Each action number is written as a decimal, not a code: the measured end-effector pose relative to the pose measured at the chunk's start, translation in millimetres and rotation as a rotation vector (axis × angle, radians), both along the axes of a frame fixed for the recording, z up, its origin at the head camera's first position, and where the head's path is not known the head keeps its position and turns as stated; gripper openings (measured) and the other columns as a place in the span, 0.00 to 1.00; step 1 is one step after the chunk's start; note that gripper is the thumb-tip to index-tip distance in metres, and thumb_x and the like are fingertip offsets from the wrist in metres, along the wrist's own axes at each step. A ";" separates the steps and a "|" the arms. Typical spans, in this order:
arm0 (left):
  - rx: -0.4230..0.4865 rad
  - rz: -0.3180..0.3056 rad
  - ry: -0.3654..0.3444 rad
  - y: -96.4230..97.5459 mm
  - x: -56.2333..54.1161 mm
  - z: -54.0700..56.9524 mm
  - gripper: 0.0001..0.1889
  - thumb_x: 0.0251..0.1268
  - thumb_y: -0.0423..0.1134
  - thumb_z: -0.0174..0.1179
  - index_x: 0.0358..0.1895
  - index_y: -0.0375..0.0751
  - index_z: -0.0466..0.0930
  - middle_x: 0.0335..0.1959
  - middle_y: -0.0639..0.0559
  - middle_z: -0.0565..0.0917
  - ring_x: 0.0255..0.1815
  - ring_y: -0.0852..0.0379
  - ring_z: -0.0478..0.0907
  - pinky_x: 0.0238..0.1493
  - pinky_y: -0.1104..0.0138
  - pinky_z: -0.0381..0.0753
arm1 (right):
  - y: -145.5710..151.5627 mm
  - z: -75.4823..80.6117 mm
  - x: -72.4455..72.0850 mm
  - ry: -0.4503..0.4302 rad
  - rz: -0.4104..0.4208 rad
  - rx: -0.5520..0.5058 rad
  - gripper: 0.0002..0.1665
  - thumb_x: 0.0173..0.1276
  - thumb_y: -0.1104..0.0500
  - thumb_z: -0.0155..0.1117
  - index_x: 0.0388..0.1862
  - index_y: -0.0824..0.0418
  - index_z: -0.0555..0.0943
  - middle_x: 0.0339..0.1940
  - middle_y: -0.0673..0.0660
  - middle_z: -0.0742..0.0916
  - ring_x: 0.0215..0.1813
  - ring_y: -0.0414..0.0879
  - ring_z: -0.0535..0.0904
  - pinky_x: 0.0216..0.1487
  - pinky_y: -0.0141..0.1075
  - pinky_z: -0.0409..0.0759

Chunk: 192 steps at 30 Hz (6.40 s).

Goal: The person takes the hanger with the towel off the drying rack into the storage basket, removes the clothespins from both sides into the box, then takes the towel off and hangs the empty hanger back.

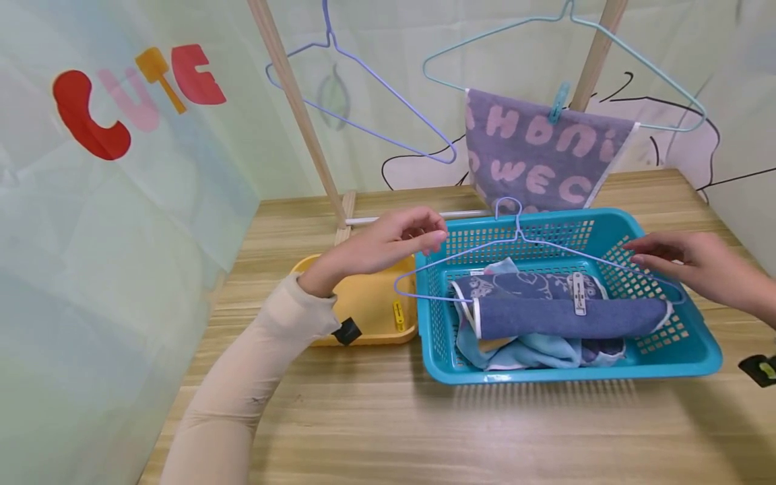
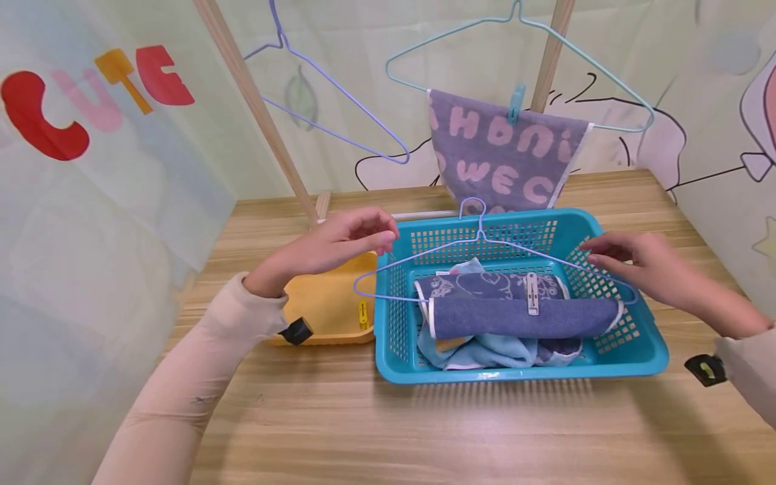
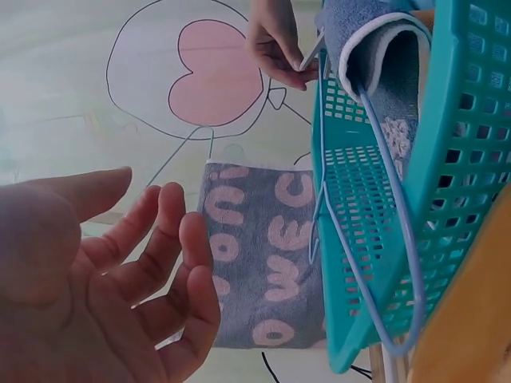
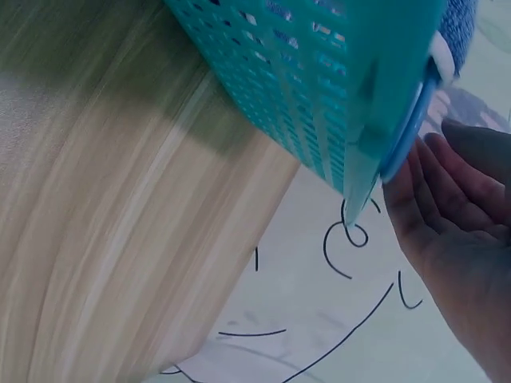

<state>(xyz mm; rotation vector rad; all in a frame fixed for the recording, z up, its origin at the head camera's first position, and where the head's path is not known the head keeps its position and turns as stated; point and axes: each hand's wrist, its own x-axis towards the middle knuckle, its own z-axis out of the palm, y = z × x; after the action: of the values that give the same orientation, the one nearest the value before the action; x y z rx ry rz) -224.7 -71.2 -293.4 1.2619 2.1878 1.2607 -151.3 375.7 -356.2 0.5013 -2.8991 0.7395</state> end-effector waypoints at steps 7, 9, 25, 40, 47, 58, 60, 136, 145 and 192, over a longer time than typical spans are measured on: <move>-0.057 -0.036 0.031 14.0 1.7 6.7 0.08 0.77 0.38 0.53 0.51 0.38 0.76 0.39 0.51 0.82 0.41 0.56 0.80 0.44 0.58 0.80 | 10.2 -2.2 3.9 0.045 -0.132 -0.064 0.16 0.76 0.64 0.59 0.56 0.75 0.77 0.46 0.71 0.83 0.42 0.32 0.73 0.38 0.11 0.62; -0.064 -0.054 0.045 20.1 2.4 8.5 0.08 0.77 0.38 0.54 0.50 0.39 0.76 0.38 0.52 0.82 0.40 0.56 0.80 0.43 0.61 0.80 | 11.5 -4.0 4.7 0.010 -0.183 -0.068 0.20 0.78 0.61 0.56 0.58 0.77 0.74 0.47 0.75 0.80 0.46 0.49 0.76 0.42 0.22 0.72; -0.267 -0.134 0.040 88.7 6.4 12.4 0.11 0.78 0.42 0.54 0.50 0.39 0.80 0.37 0.52 0.82 0.31 0.58 0.77 0.39 0.70 0.75 | 15.0 -22.0 11.4 -0.256 -0.266 -0.165 0.32 0.85 0.54 0.35 0.60 0.88 0.63 0.41 0.80 0.79 0.38 0.64 0.81 0.28 0.38 0.78; -0.370 -0.131 0.053 146.9 7.1 -0.7 0.18 0.77 0.45 0.54 0.59 0.37 0.79 0.49 0.53 0.83 0.48 0.63 0.79 0.47 0.75 0.75 | 11.6 -34.2 13.4 -0.234 -0.191 -0.157 0.32 0.85 0.57 0.34 0.60 0.90 0.62 0.44 0.85 0.77 0.42 0.74 0.79 0.34 0.58 0.81; -0.408 -0.104 0.077 163.3 7.0 -11.5 0.16 0.78 0.45 0.54 0.32 0.41 0.84 0.19 0.58 0.72 0.20 0.65 0.67 0.28 0.74 0.66 | 9.8 -34.9 13.1 -0.212 -0.182 -0.168 0.29 0.85 0.59 0.35 0.58 0.89 0.65 0.41 0.81 0.80 0.39 0.67 0.80 0.30 0.45 0.81; -0.444 -0.179 0.013 186.8 5.5 -32.8 0.29 0.79 0.45 0.51 0.12 0.40 0.71 0.09 0.57 0.66 0.10 0.65 0.55 0.21 0.73 0.57 | 8.3 -36.0 14.6 -0.192 -0.208 -0.184 0.28 0.85 0.57 0.35 0.53 0.85 0.70 0.35 0.71 0.82 0.29 0.37 0.73 0.25 0.31 0.75; -0.454 -0.168 -0.001 189.5 6.7 -33.2 0.27 0.79 0.45 0.52 0.17 0.36 0.77 0.12 0.55 0.73 0.11 0.66 0.59 0.22 0.73 0.60 | 7.5 -36.2 14.7 -0.190 -0.216 -0.180 0.28 0.85 0.57 0.35 0.53 0.85 0.70 0.34 0.71 0.82 0.29 0.38 0.73 0.25 0.31 0.75; -0.092 0.188 -0.260 93.6 -3.5 -4.9 0.16 0.71 0.46 0.63 0.52 0.38 0.84 0.41 0.51 0.86 0.42 0.57 0.83 0.43 0.70 0.81 | 1.0 -38.9 17.1 -0.138 -0.307 -0.138 0.27 0.85 0.56 0.37 0.53 0.84 0.71 0.36 0.76 0.80 0.32 0.55 0.75 0.27 0.36 0.70; -0.017 0.243 -0.277 63.6 -3.1 0.7 0.15 0.71 0.43 0.63 0.51 0.35 0.84 0.40 0.49 0.87 0.40 0.54 0.83 0.46 0.67 0.82 | 5.3 -40.1 17.4 -0.135 -0.309 -0.132 0.29 0.85 0.56 0.36 0.54 0.84 0.70 0.40 0.80 0.79 0.36 0.62 0.76 0.32 0.49 0.75; -0.157 0.529 -0.140 -60.3 -8.3 -39.9 0.17 0.74 0.45 0.59 0.54 0.34 0.81 0.42 0.45 0.83 0.45 0.48 0.78 0.46 0.58 0.80 | 1.1 -44.0 19.2 -0.181 -0.321 -0.150 0.32 0.86 0.54 0.33 0.59 0.87 0.66 0.47 0.85 0.76 0.48 0.78 0.73 0.43 0.69 0.69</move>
<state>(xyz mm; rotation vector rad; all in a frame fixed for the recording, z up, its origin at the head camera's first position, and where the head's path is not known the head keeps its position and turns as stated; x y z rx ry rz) -233.0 -131.5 -333.3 0.5277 2.5443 1.2711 -132.1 376.8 -400.2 -0.0508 -2.9456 0.9810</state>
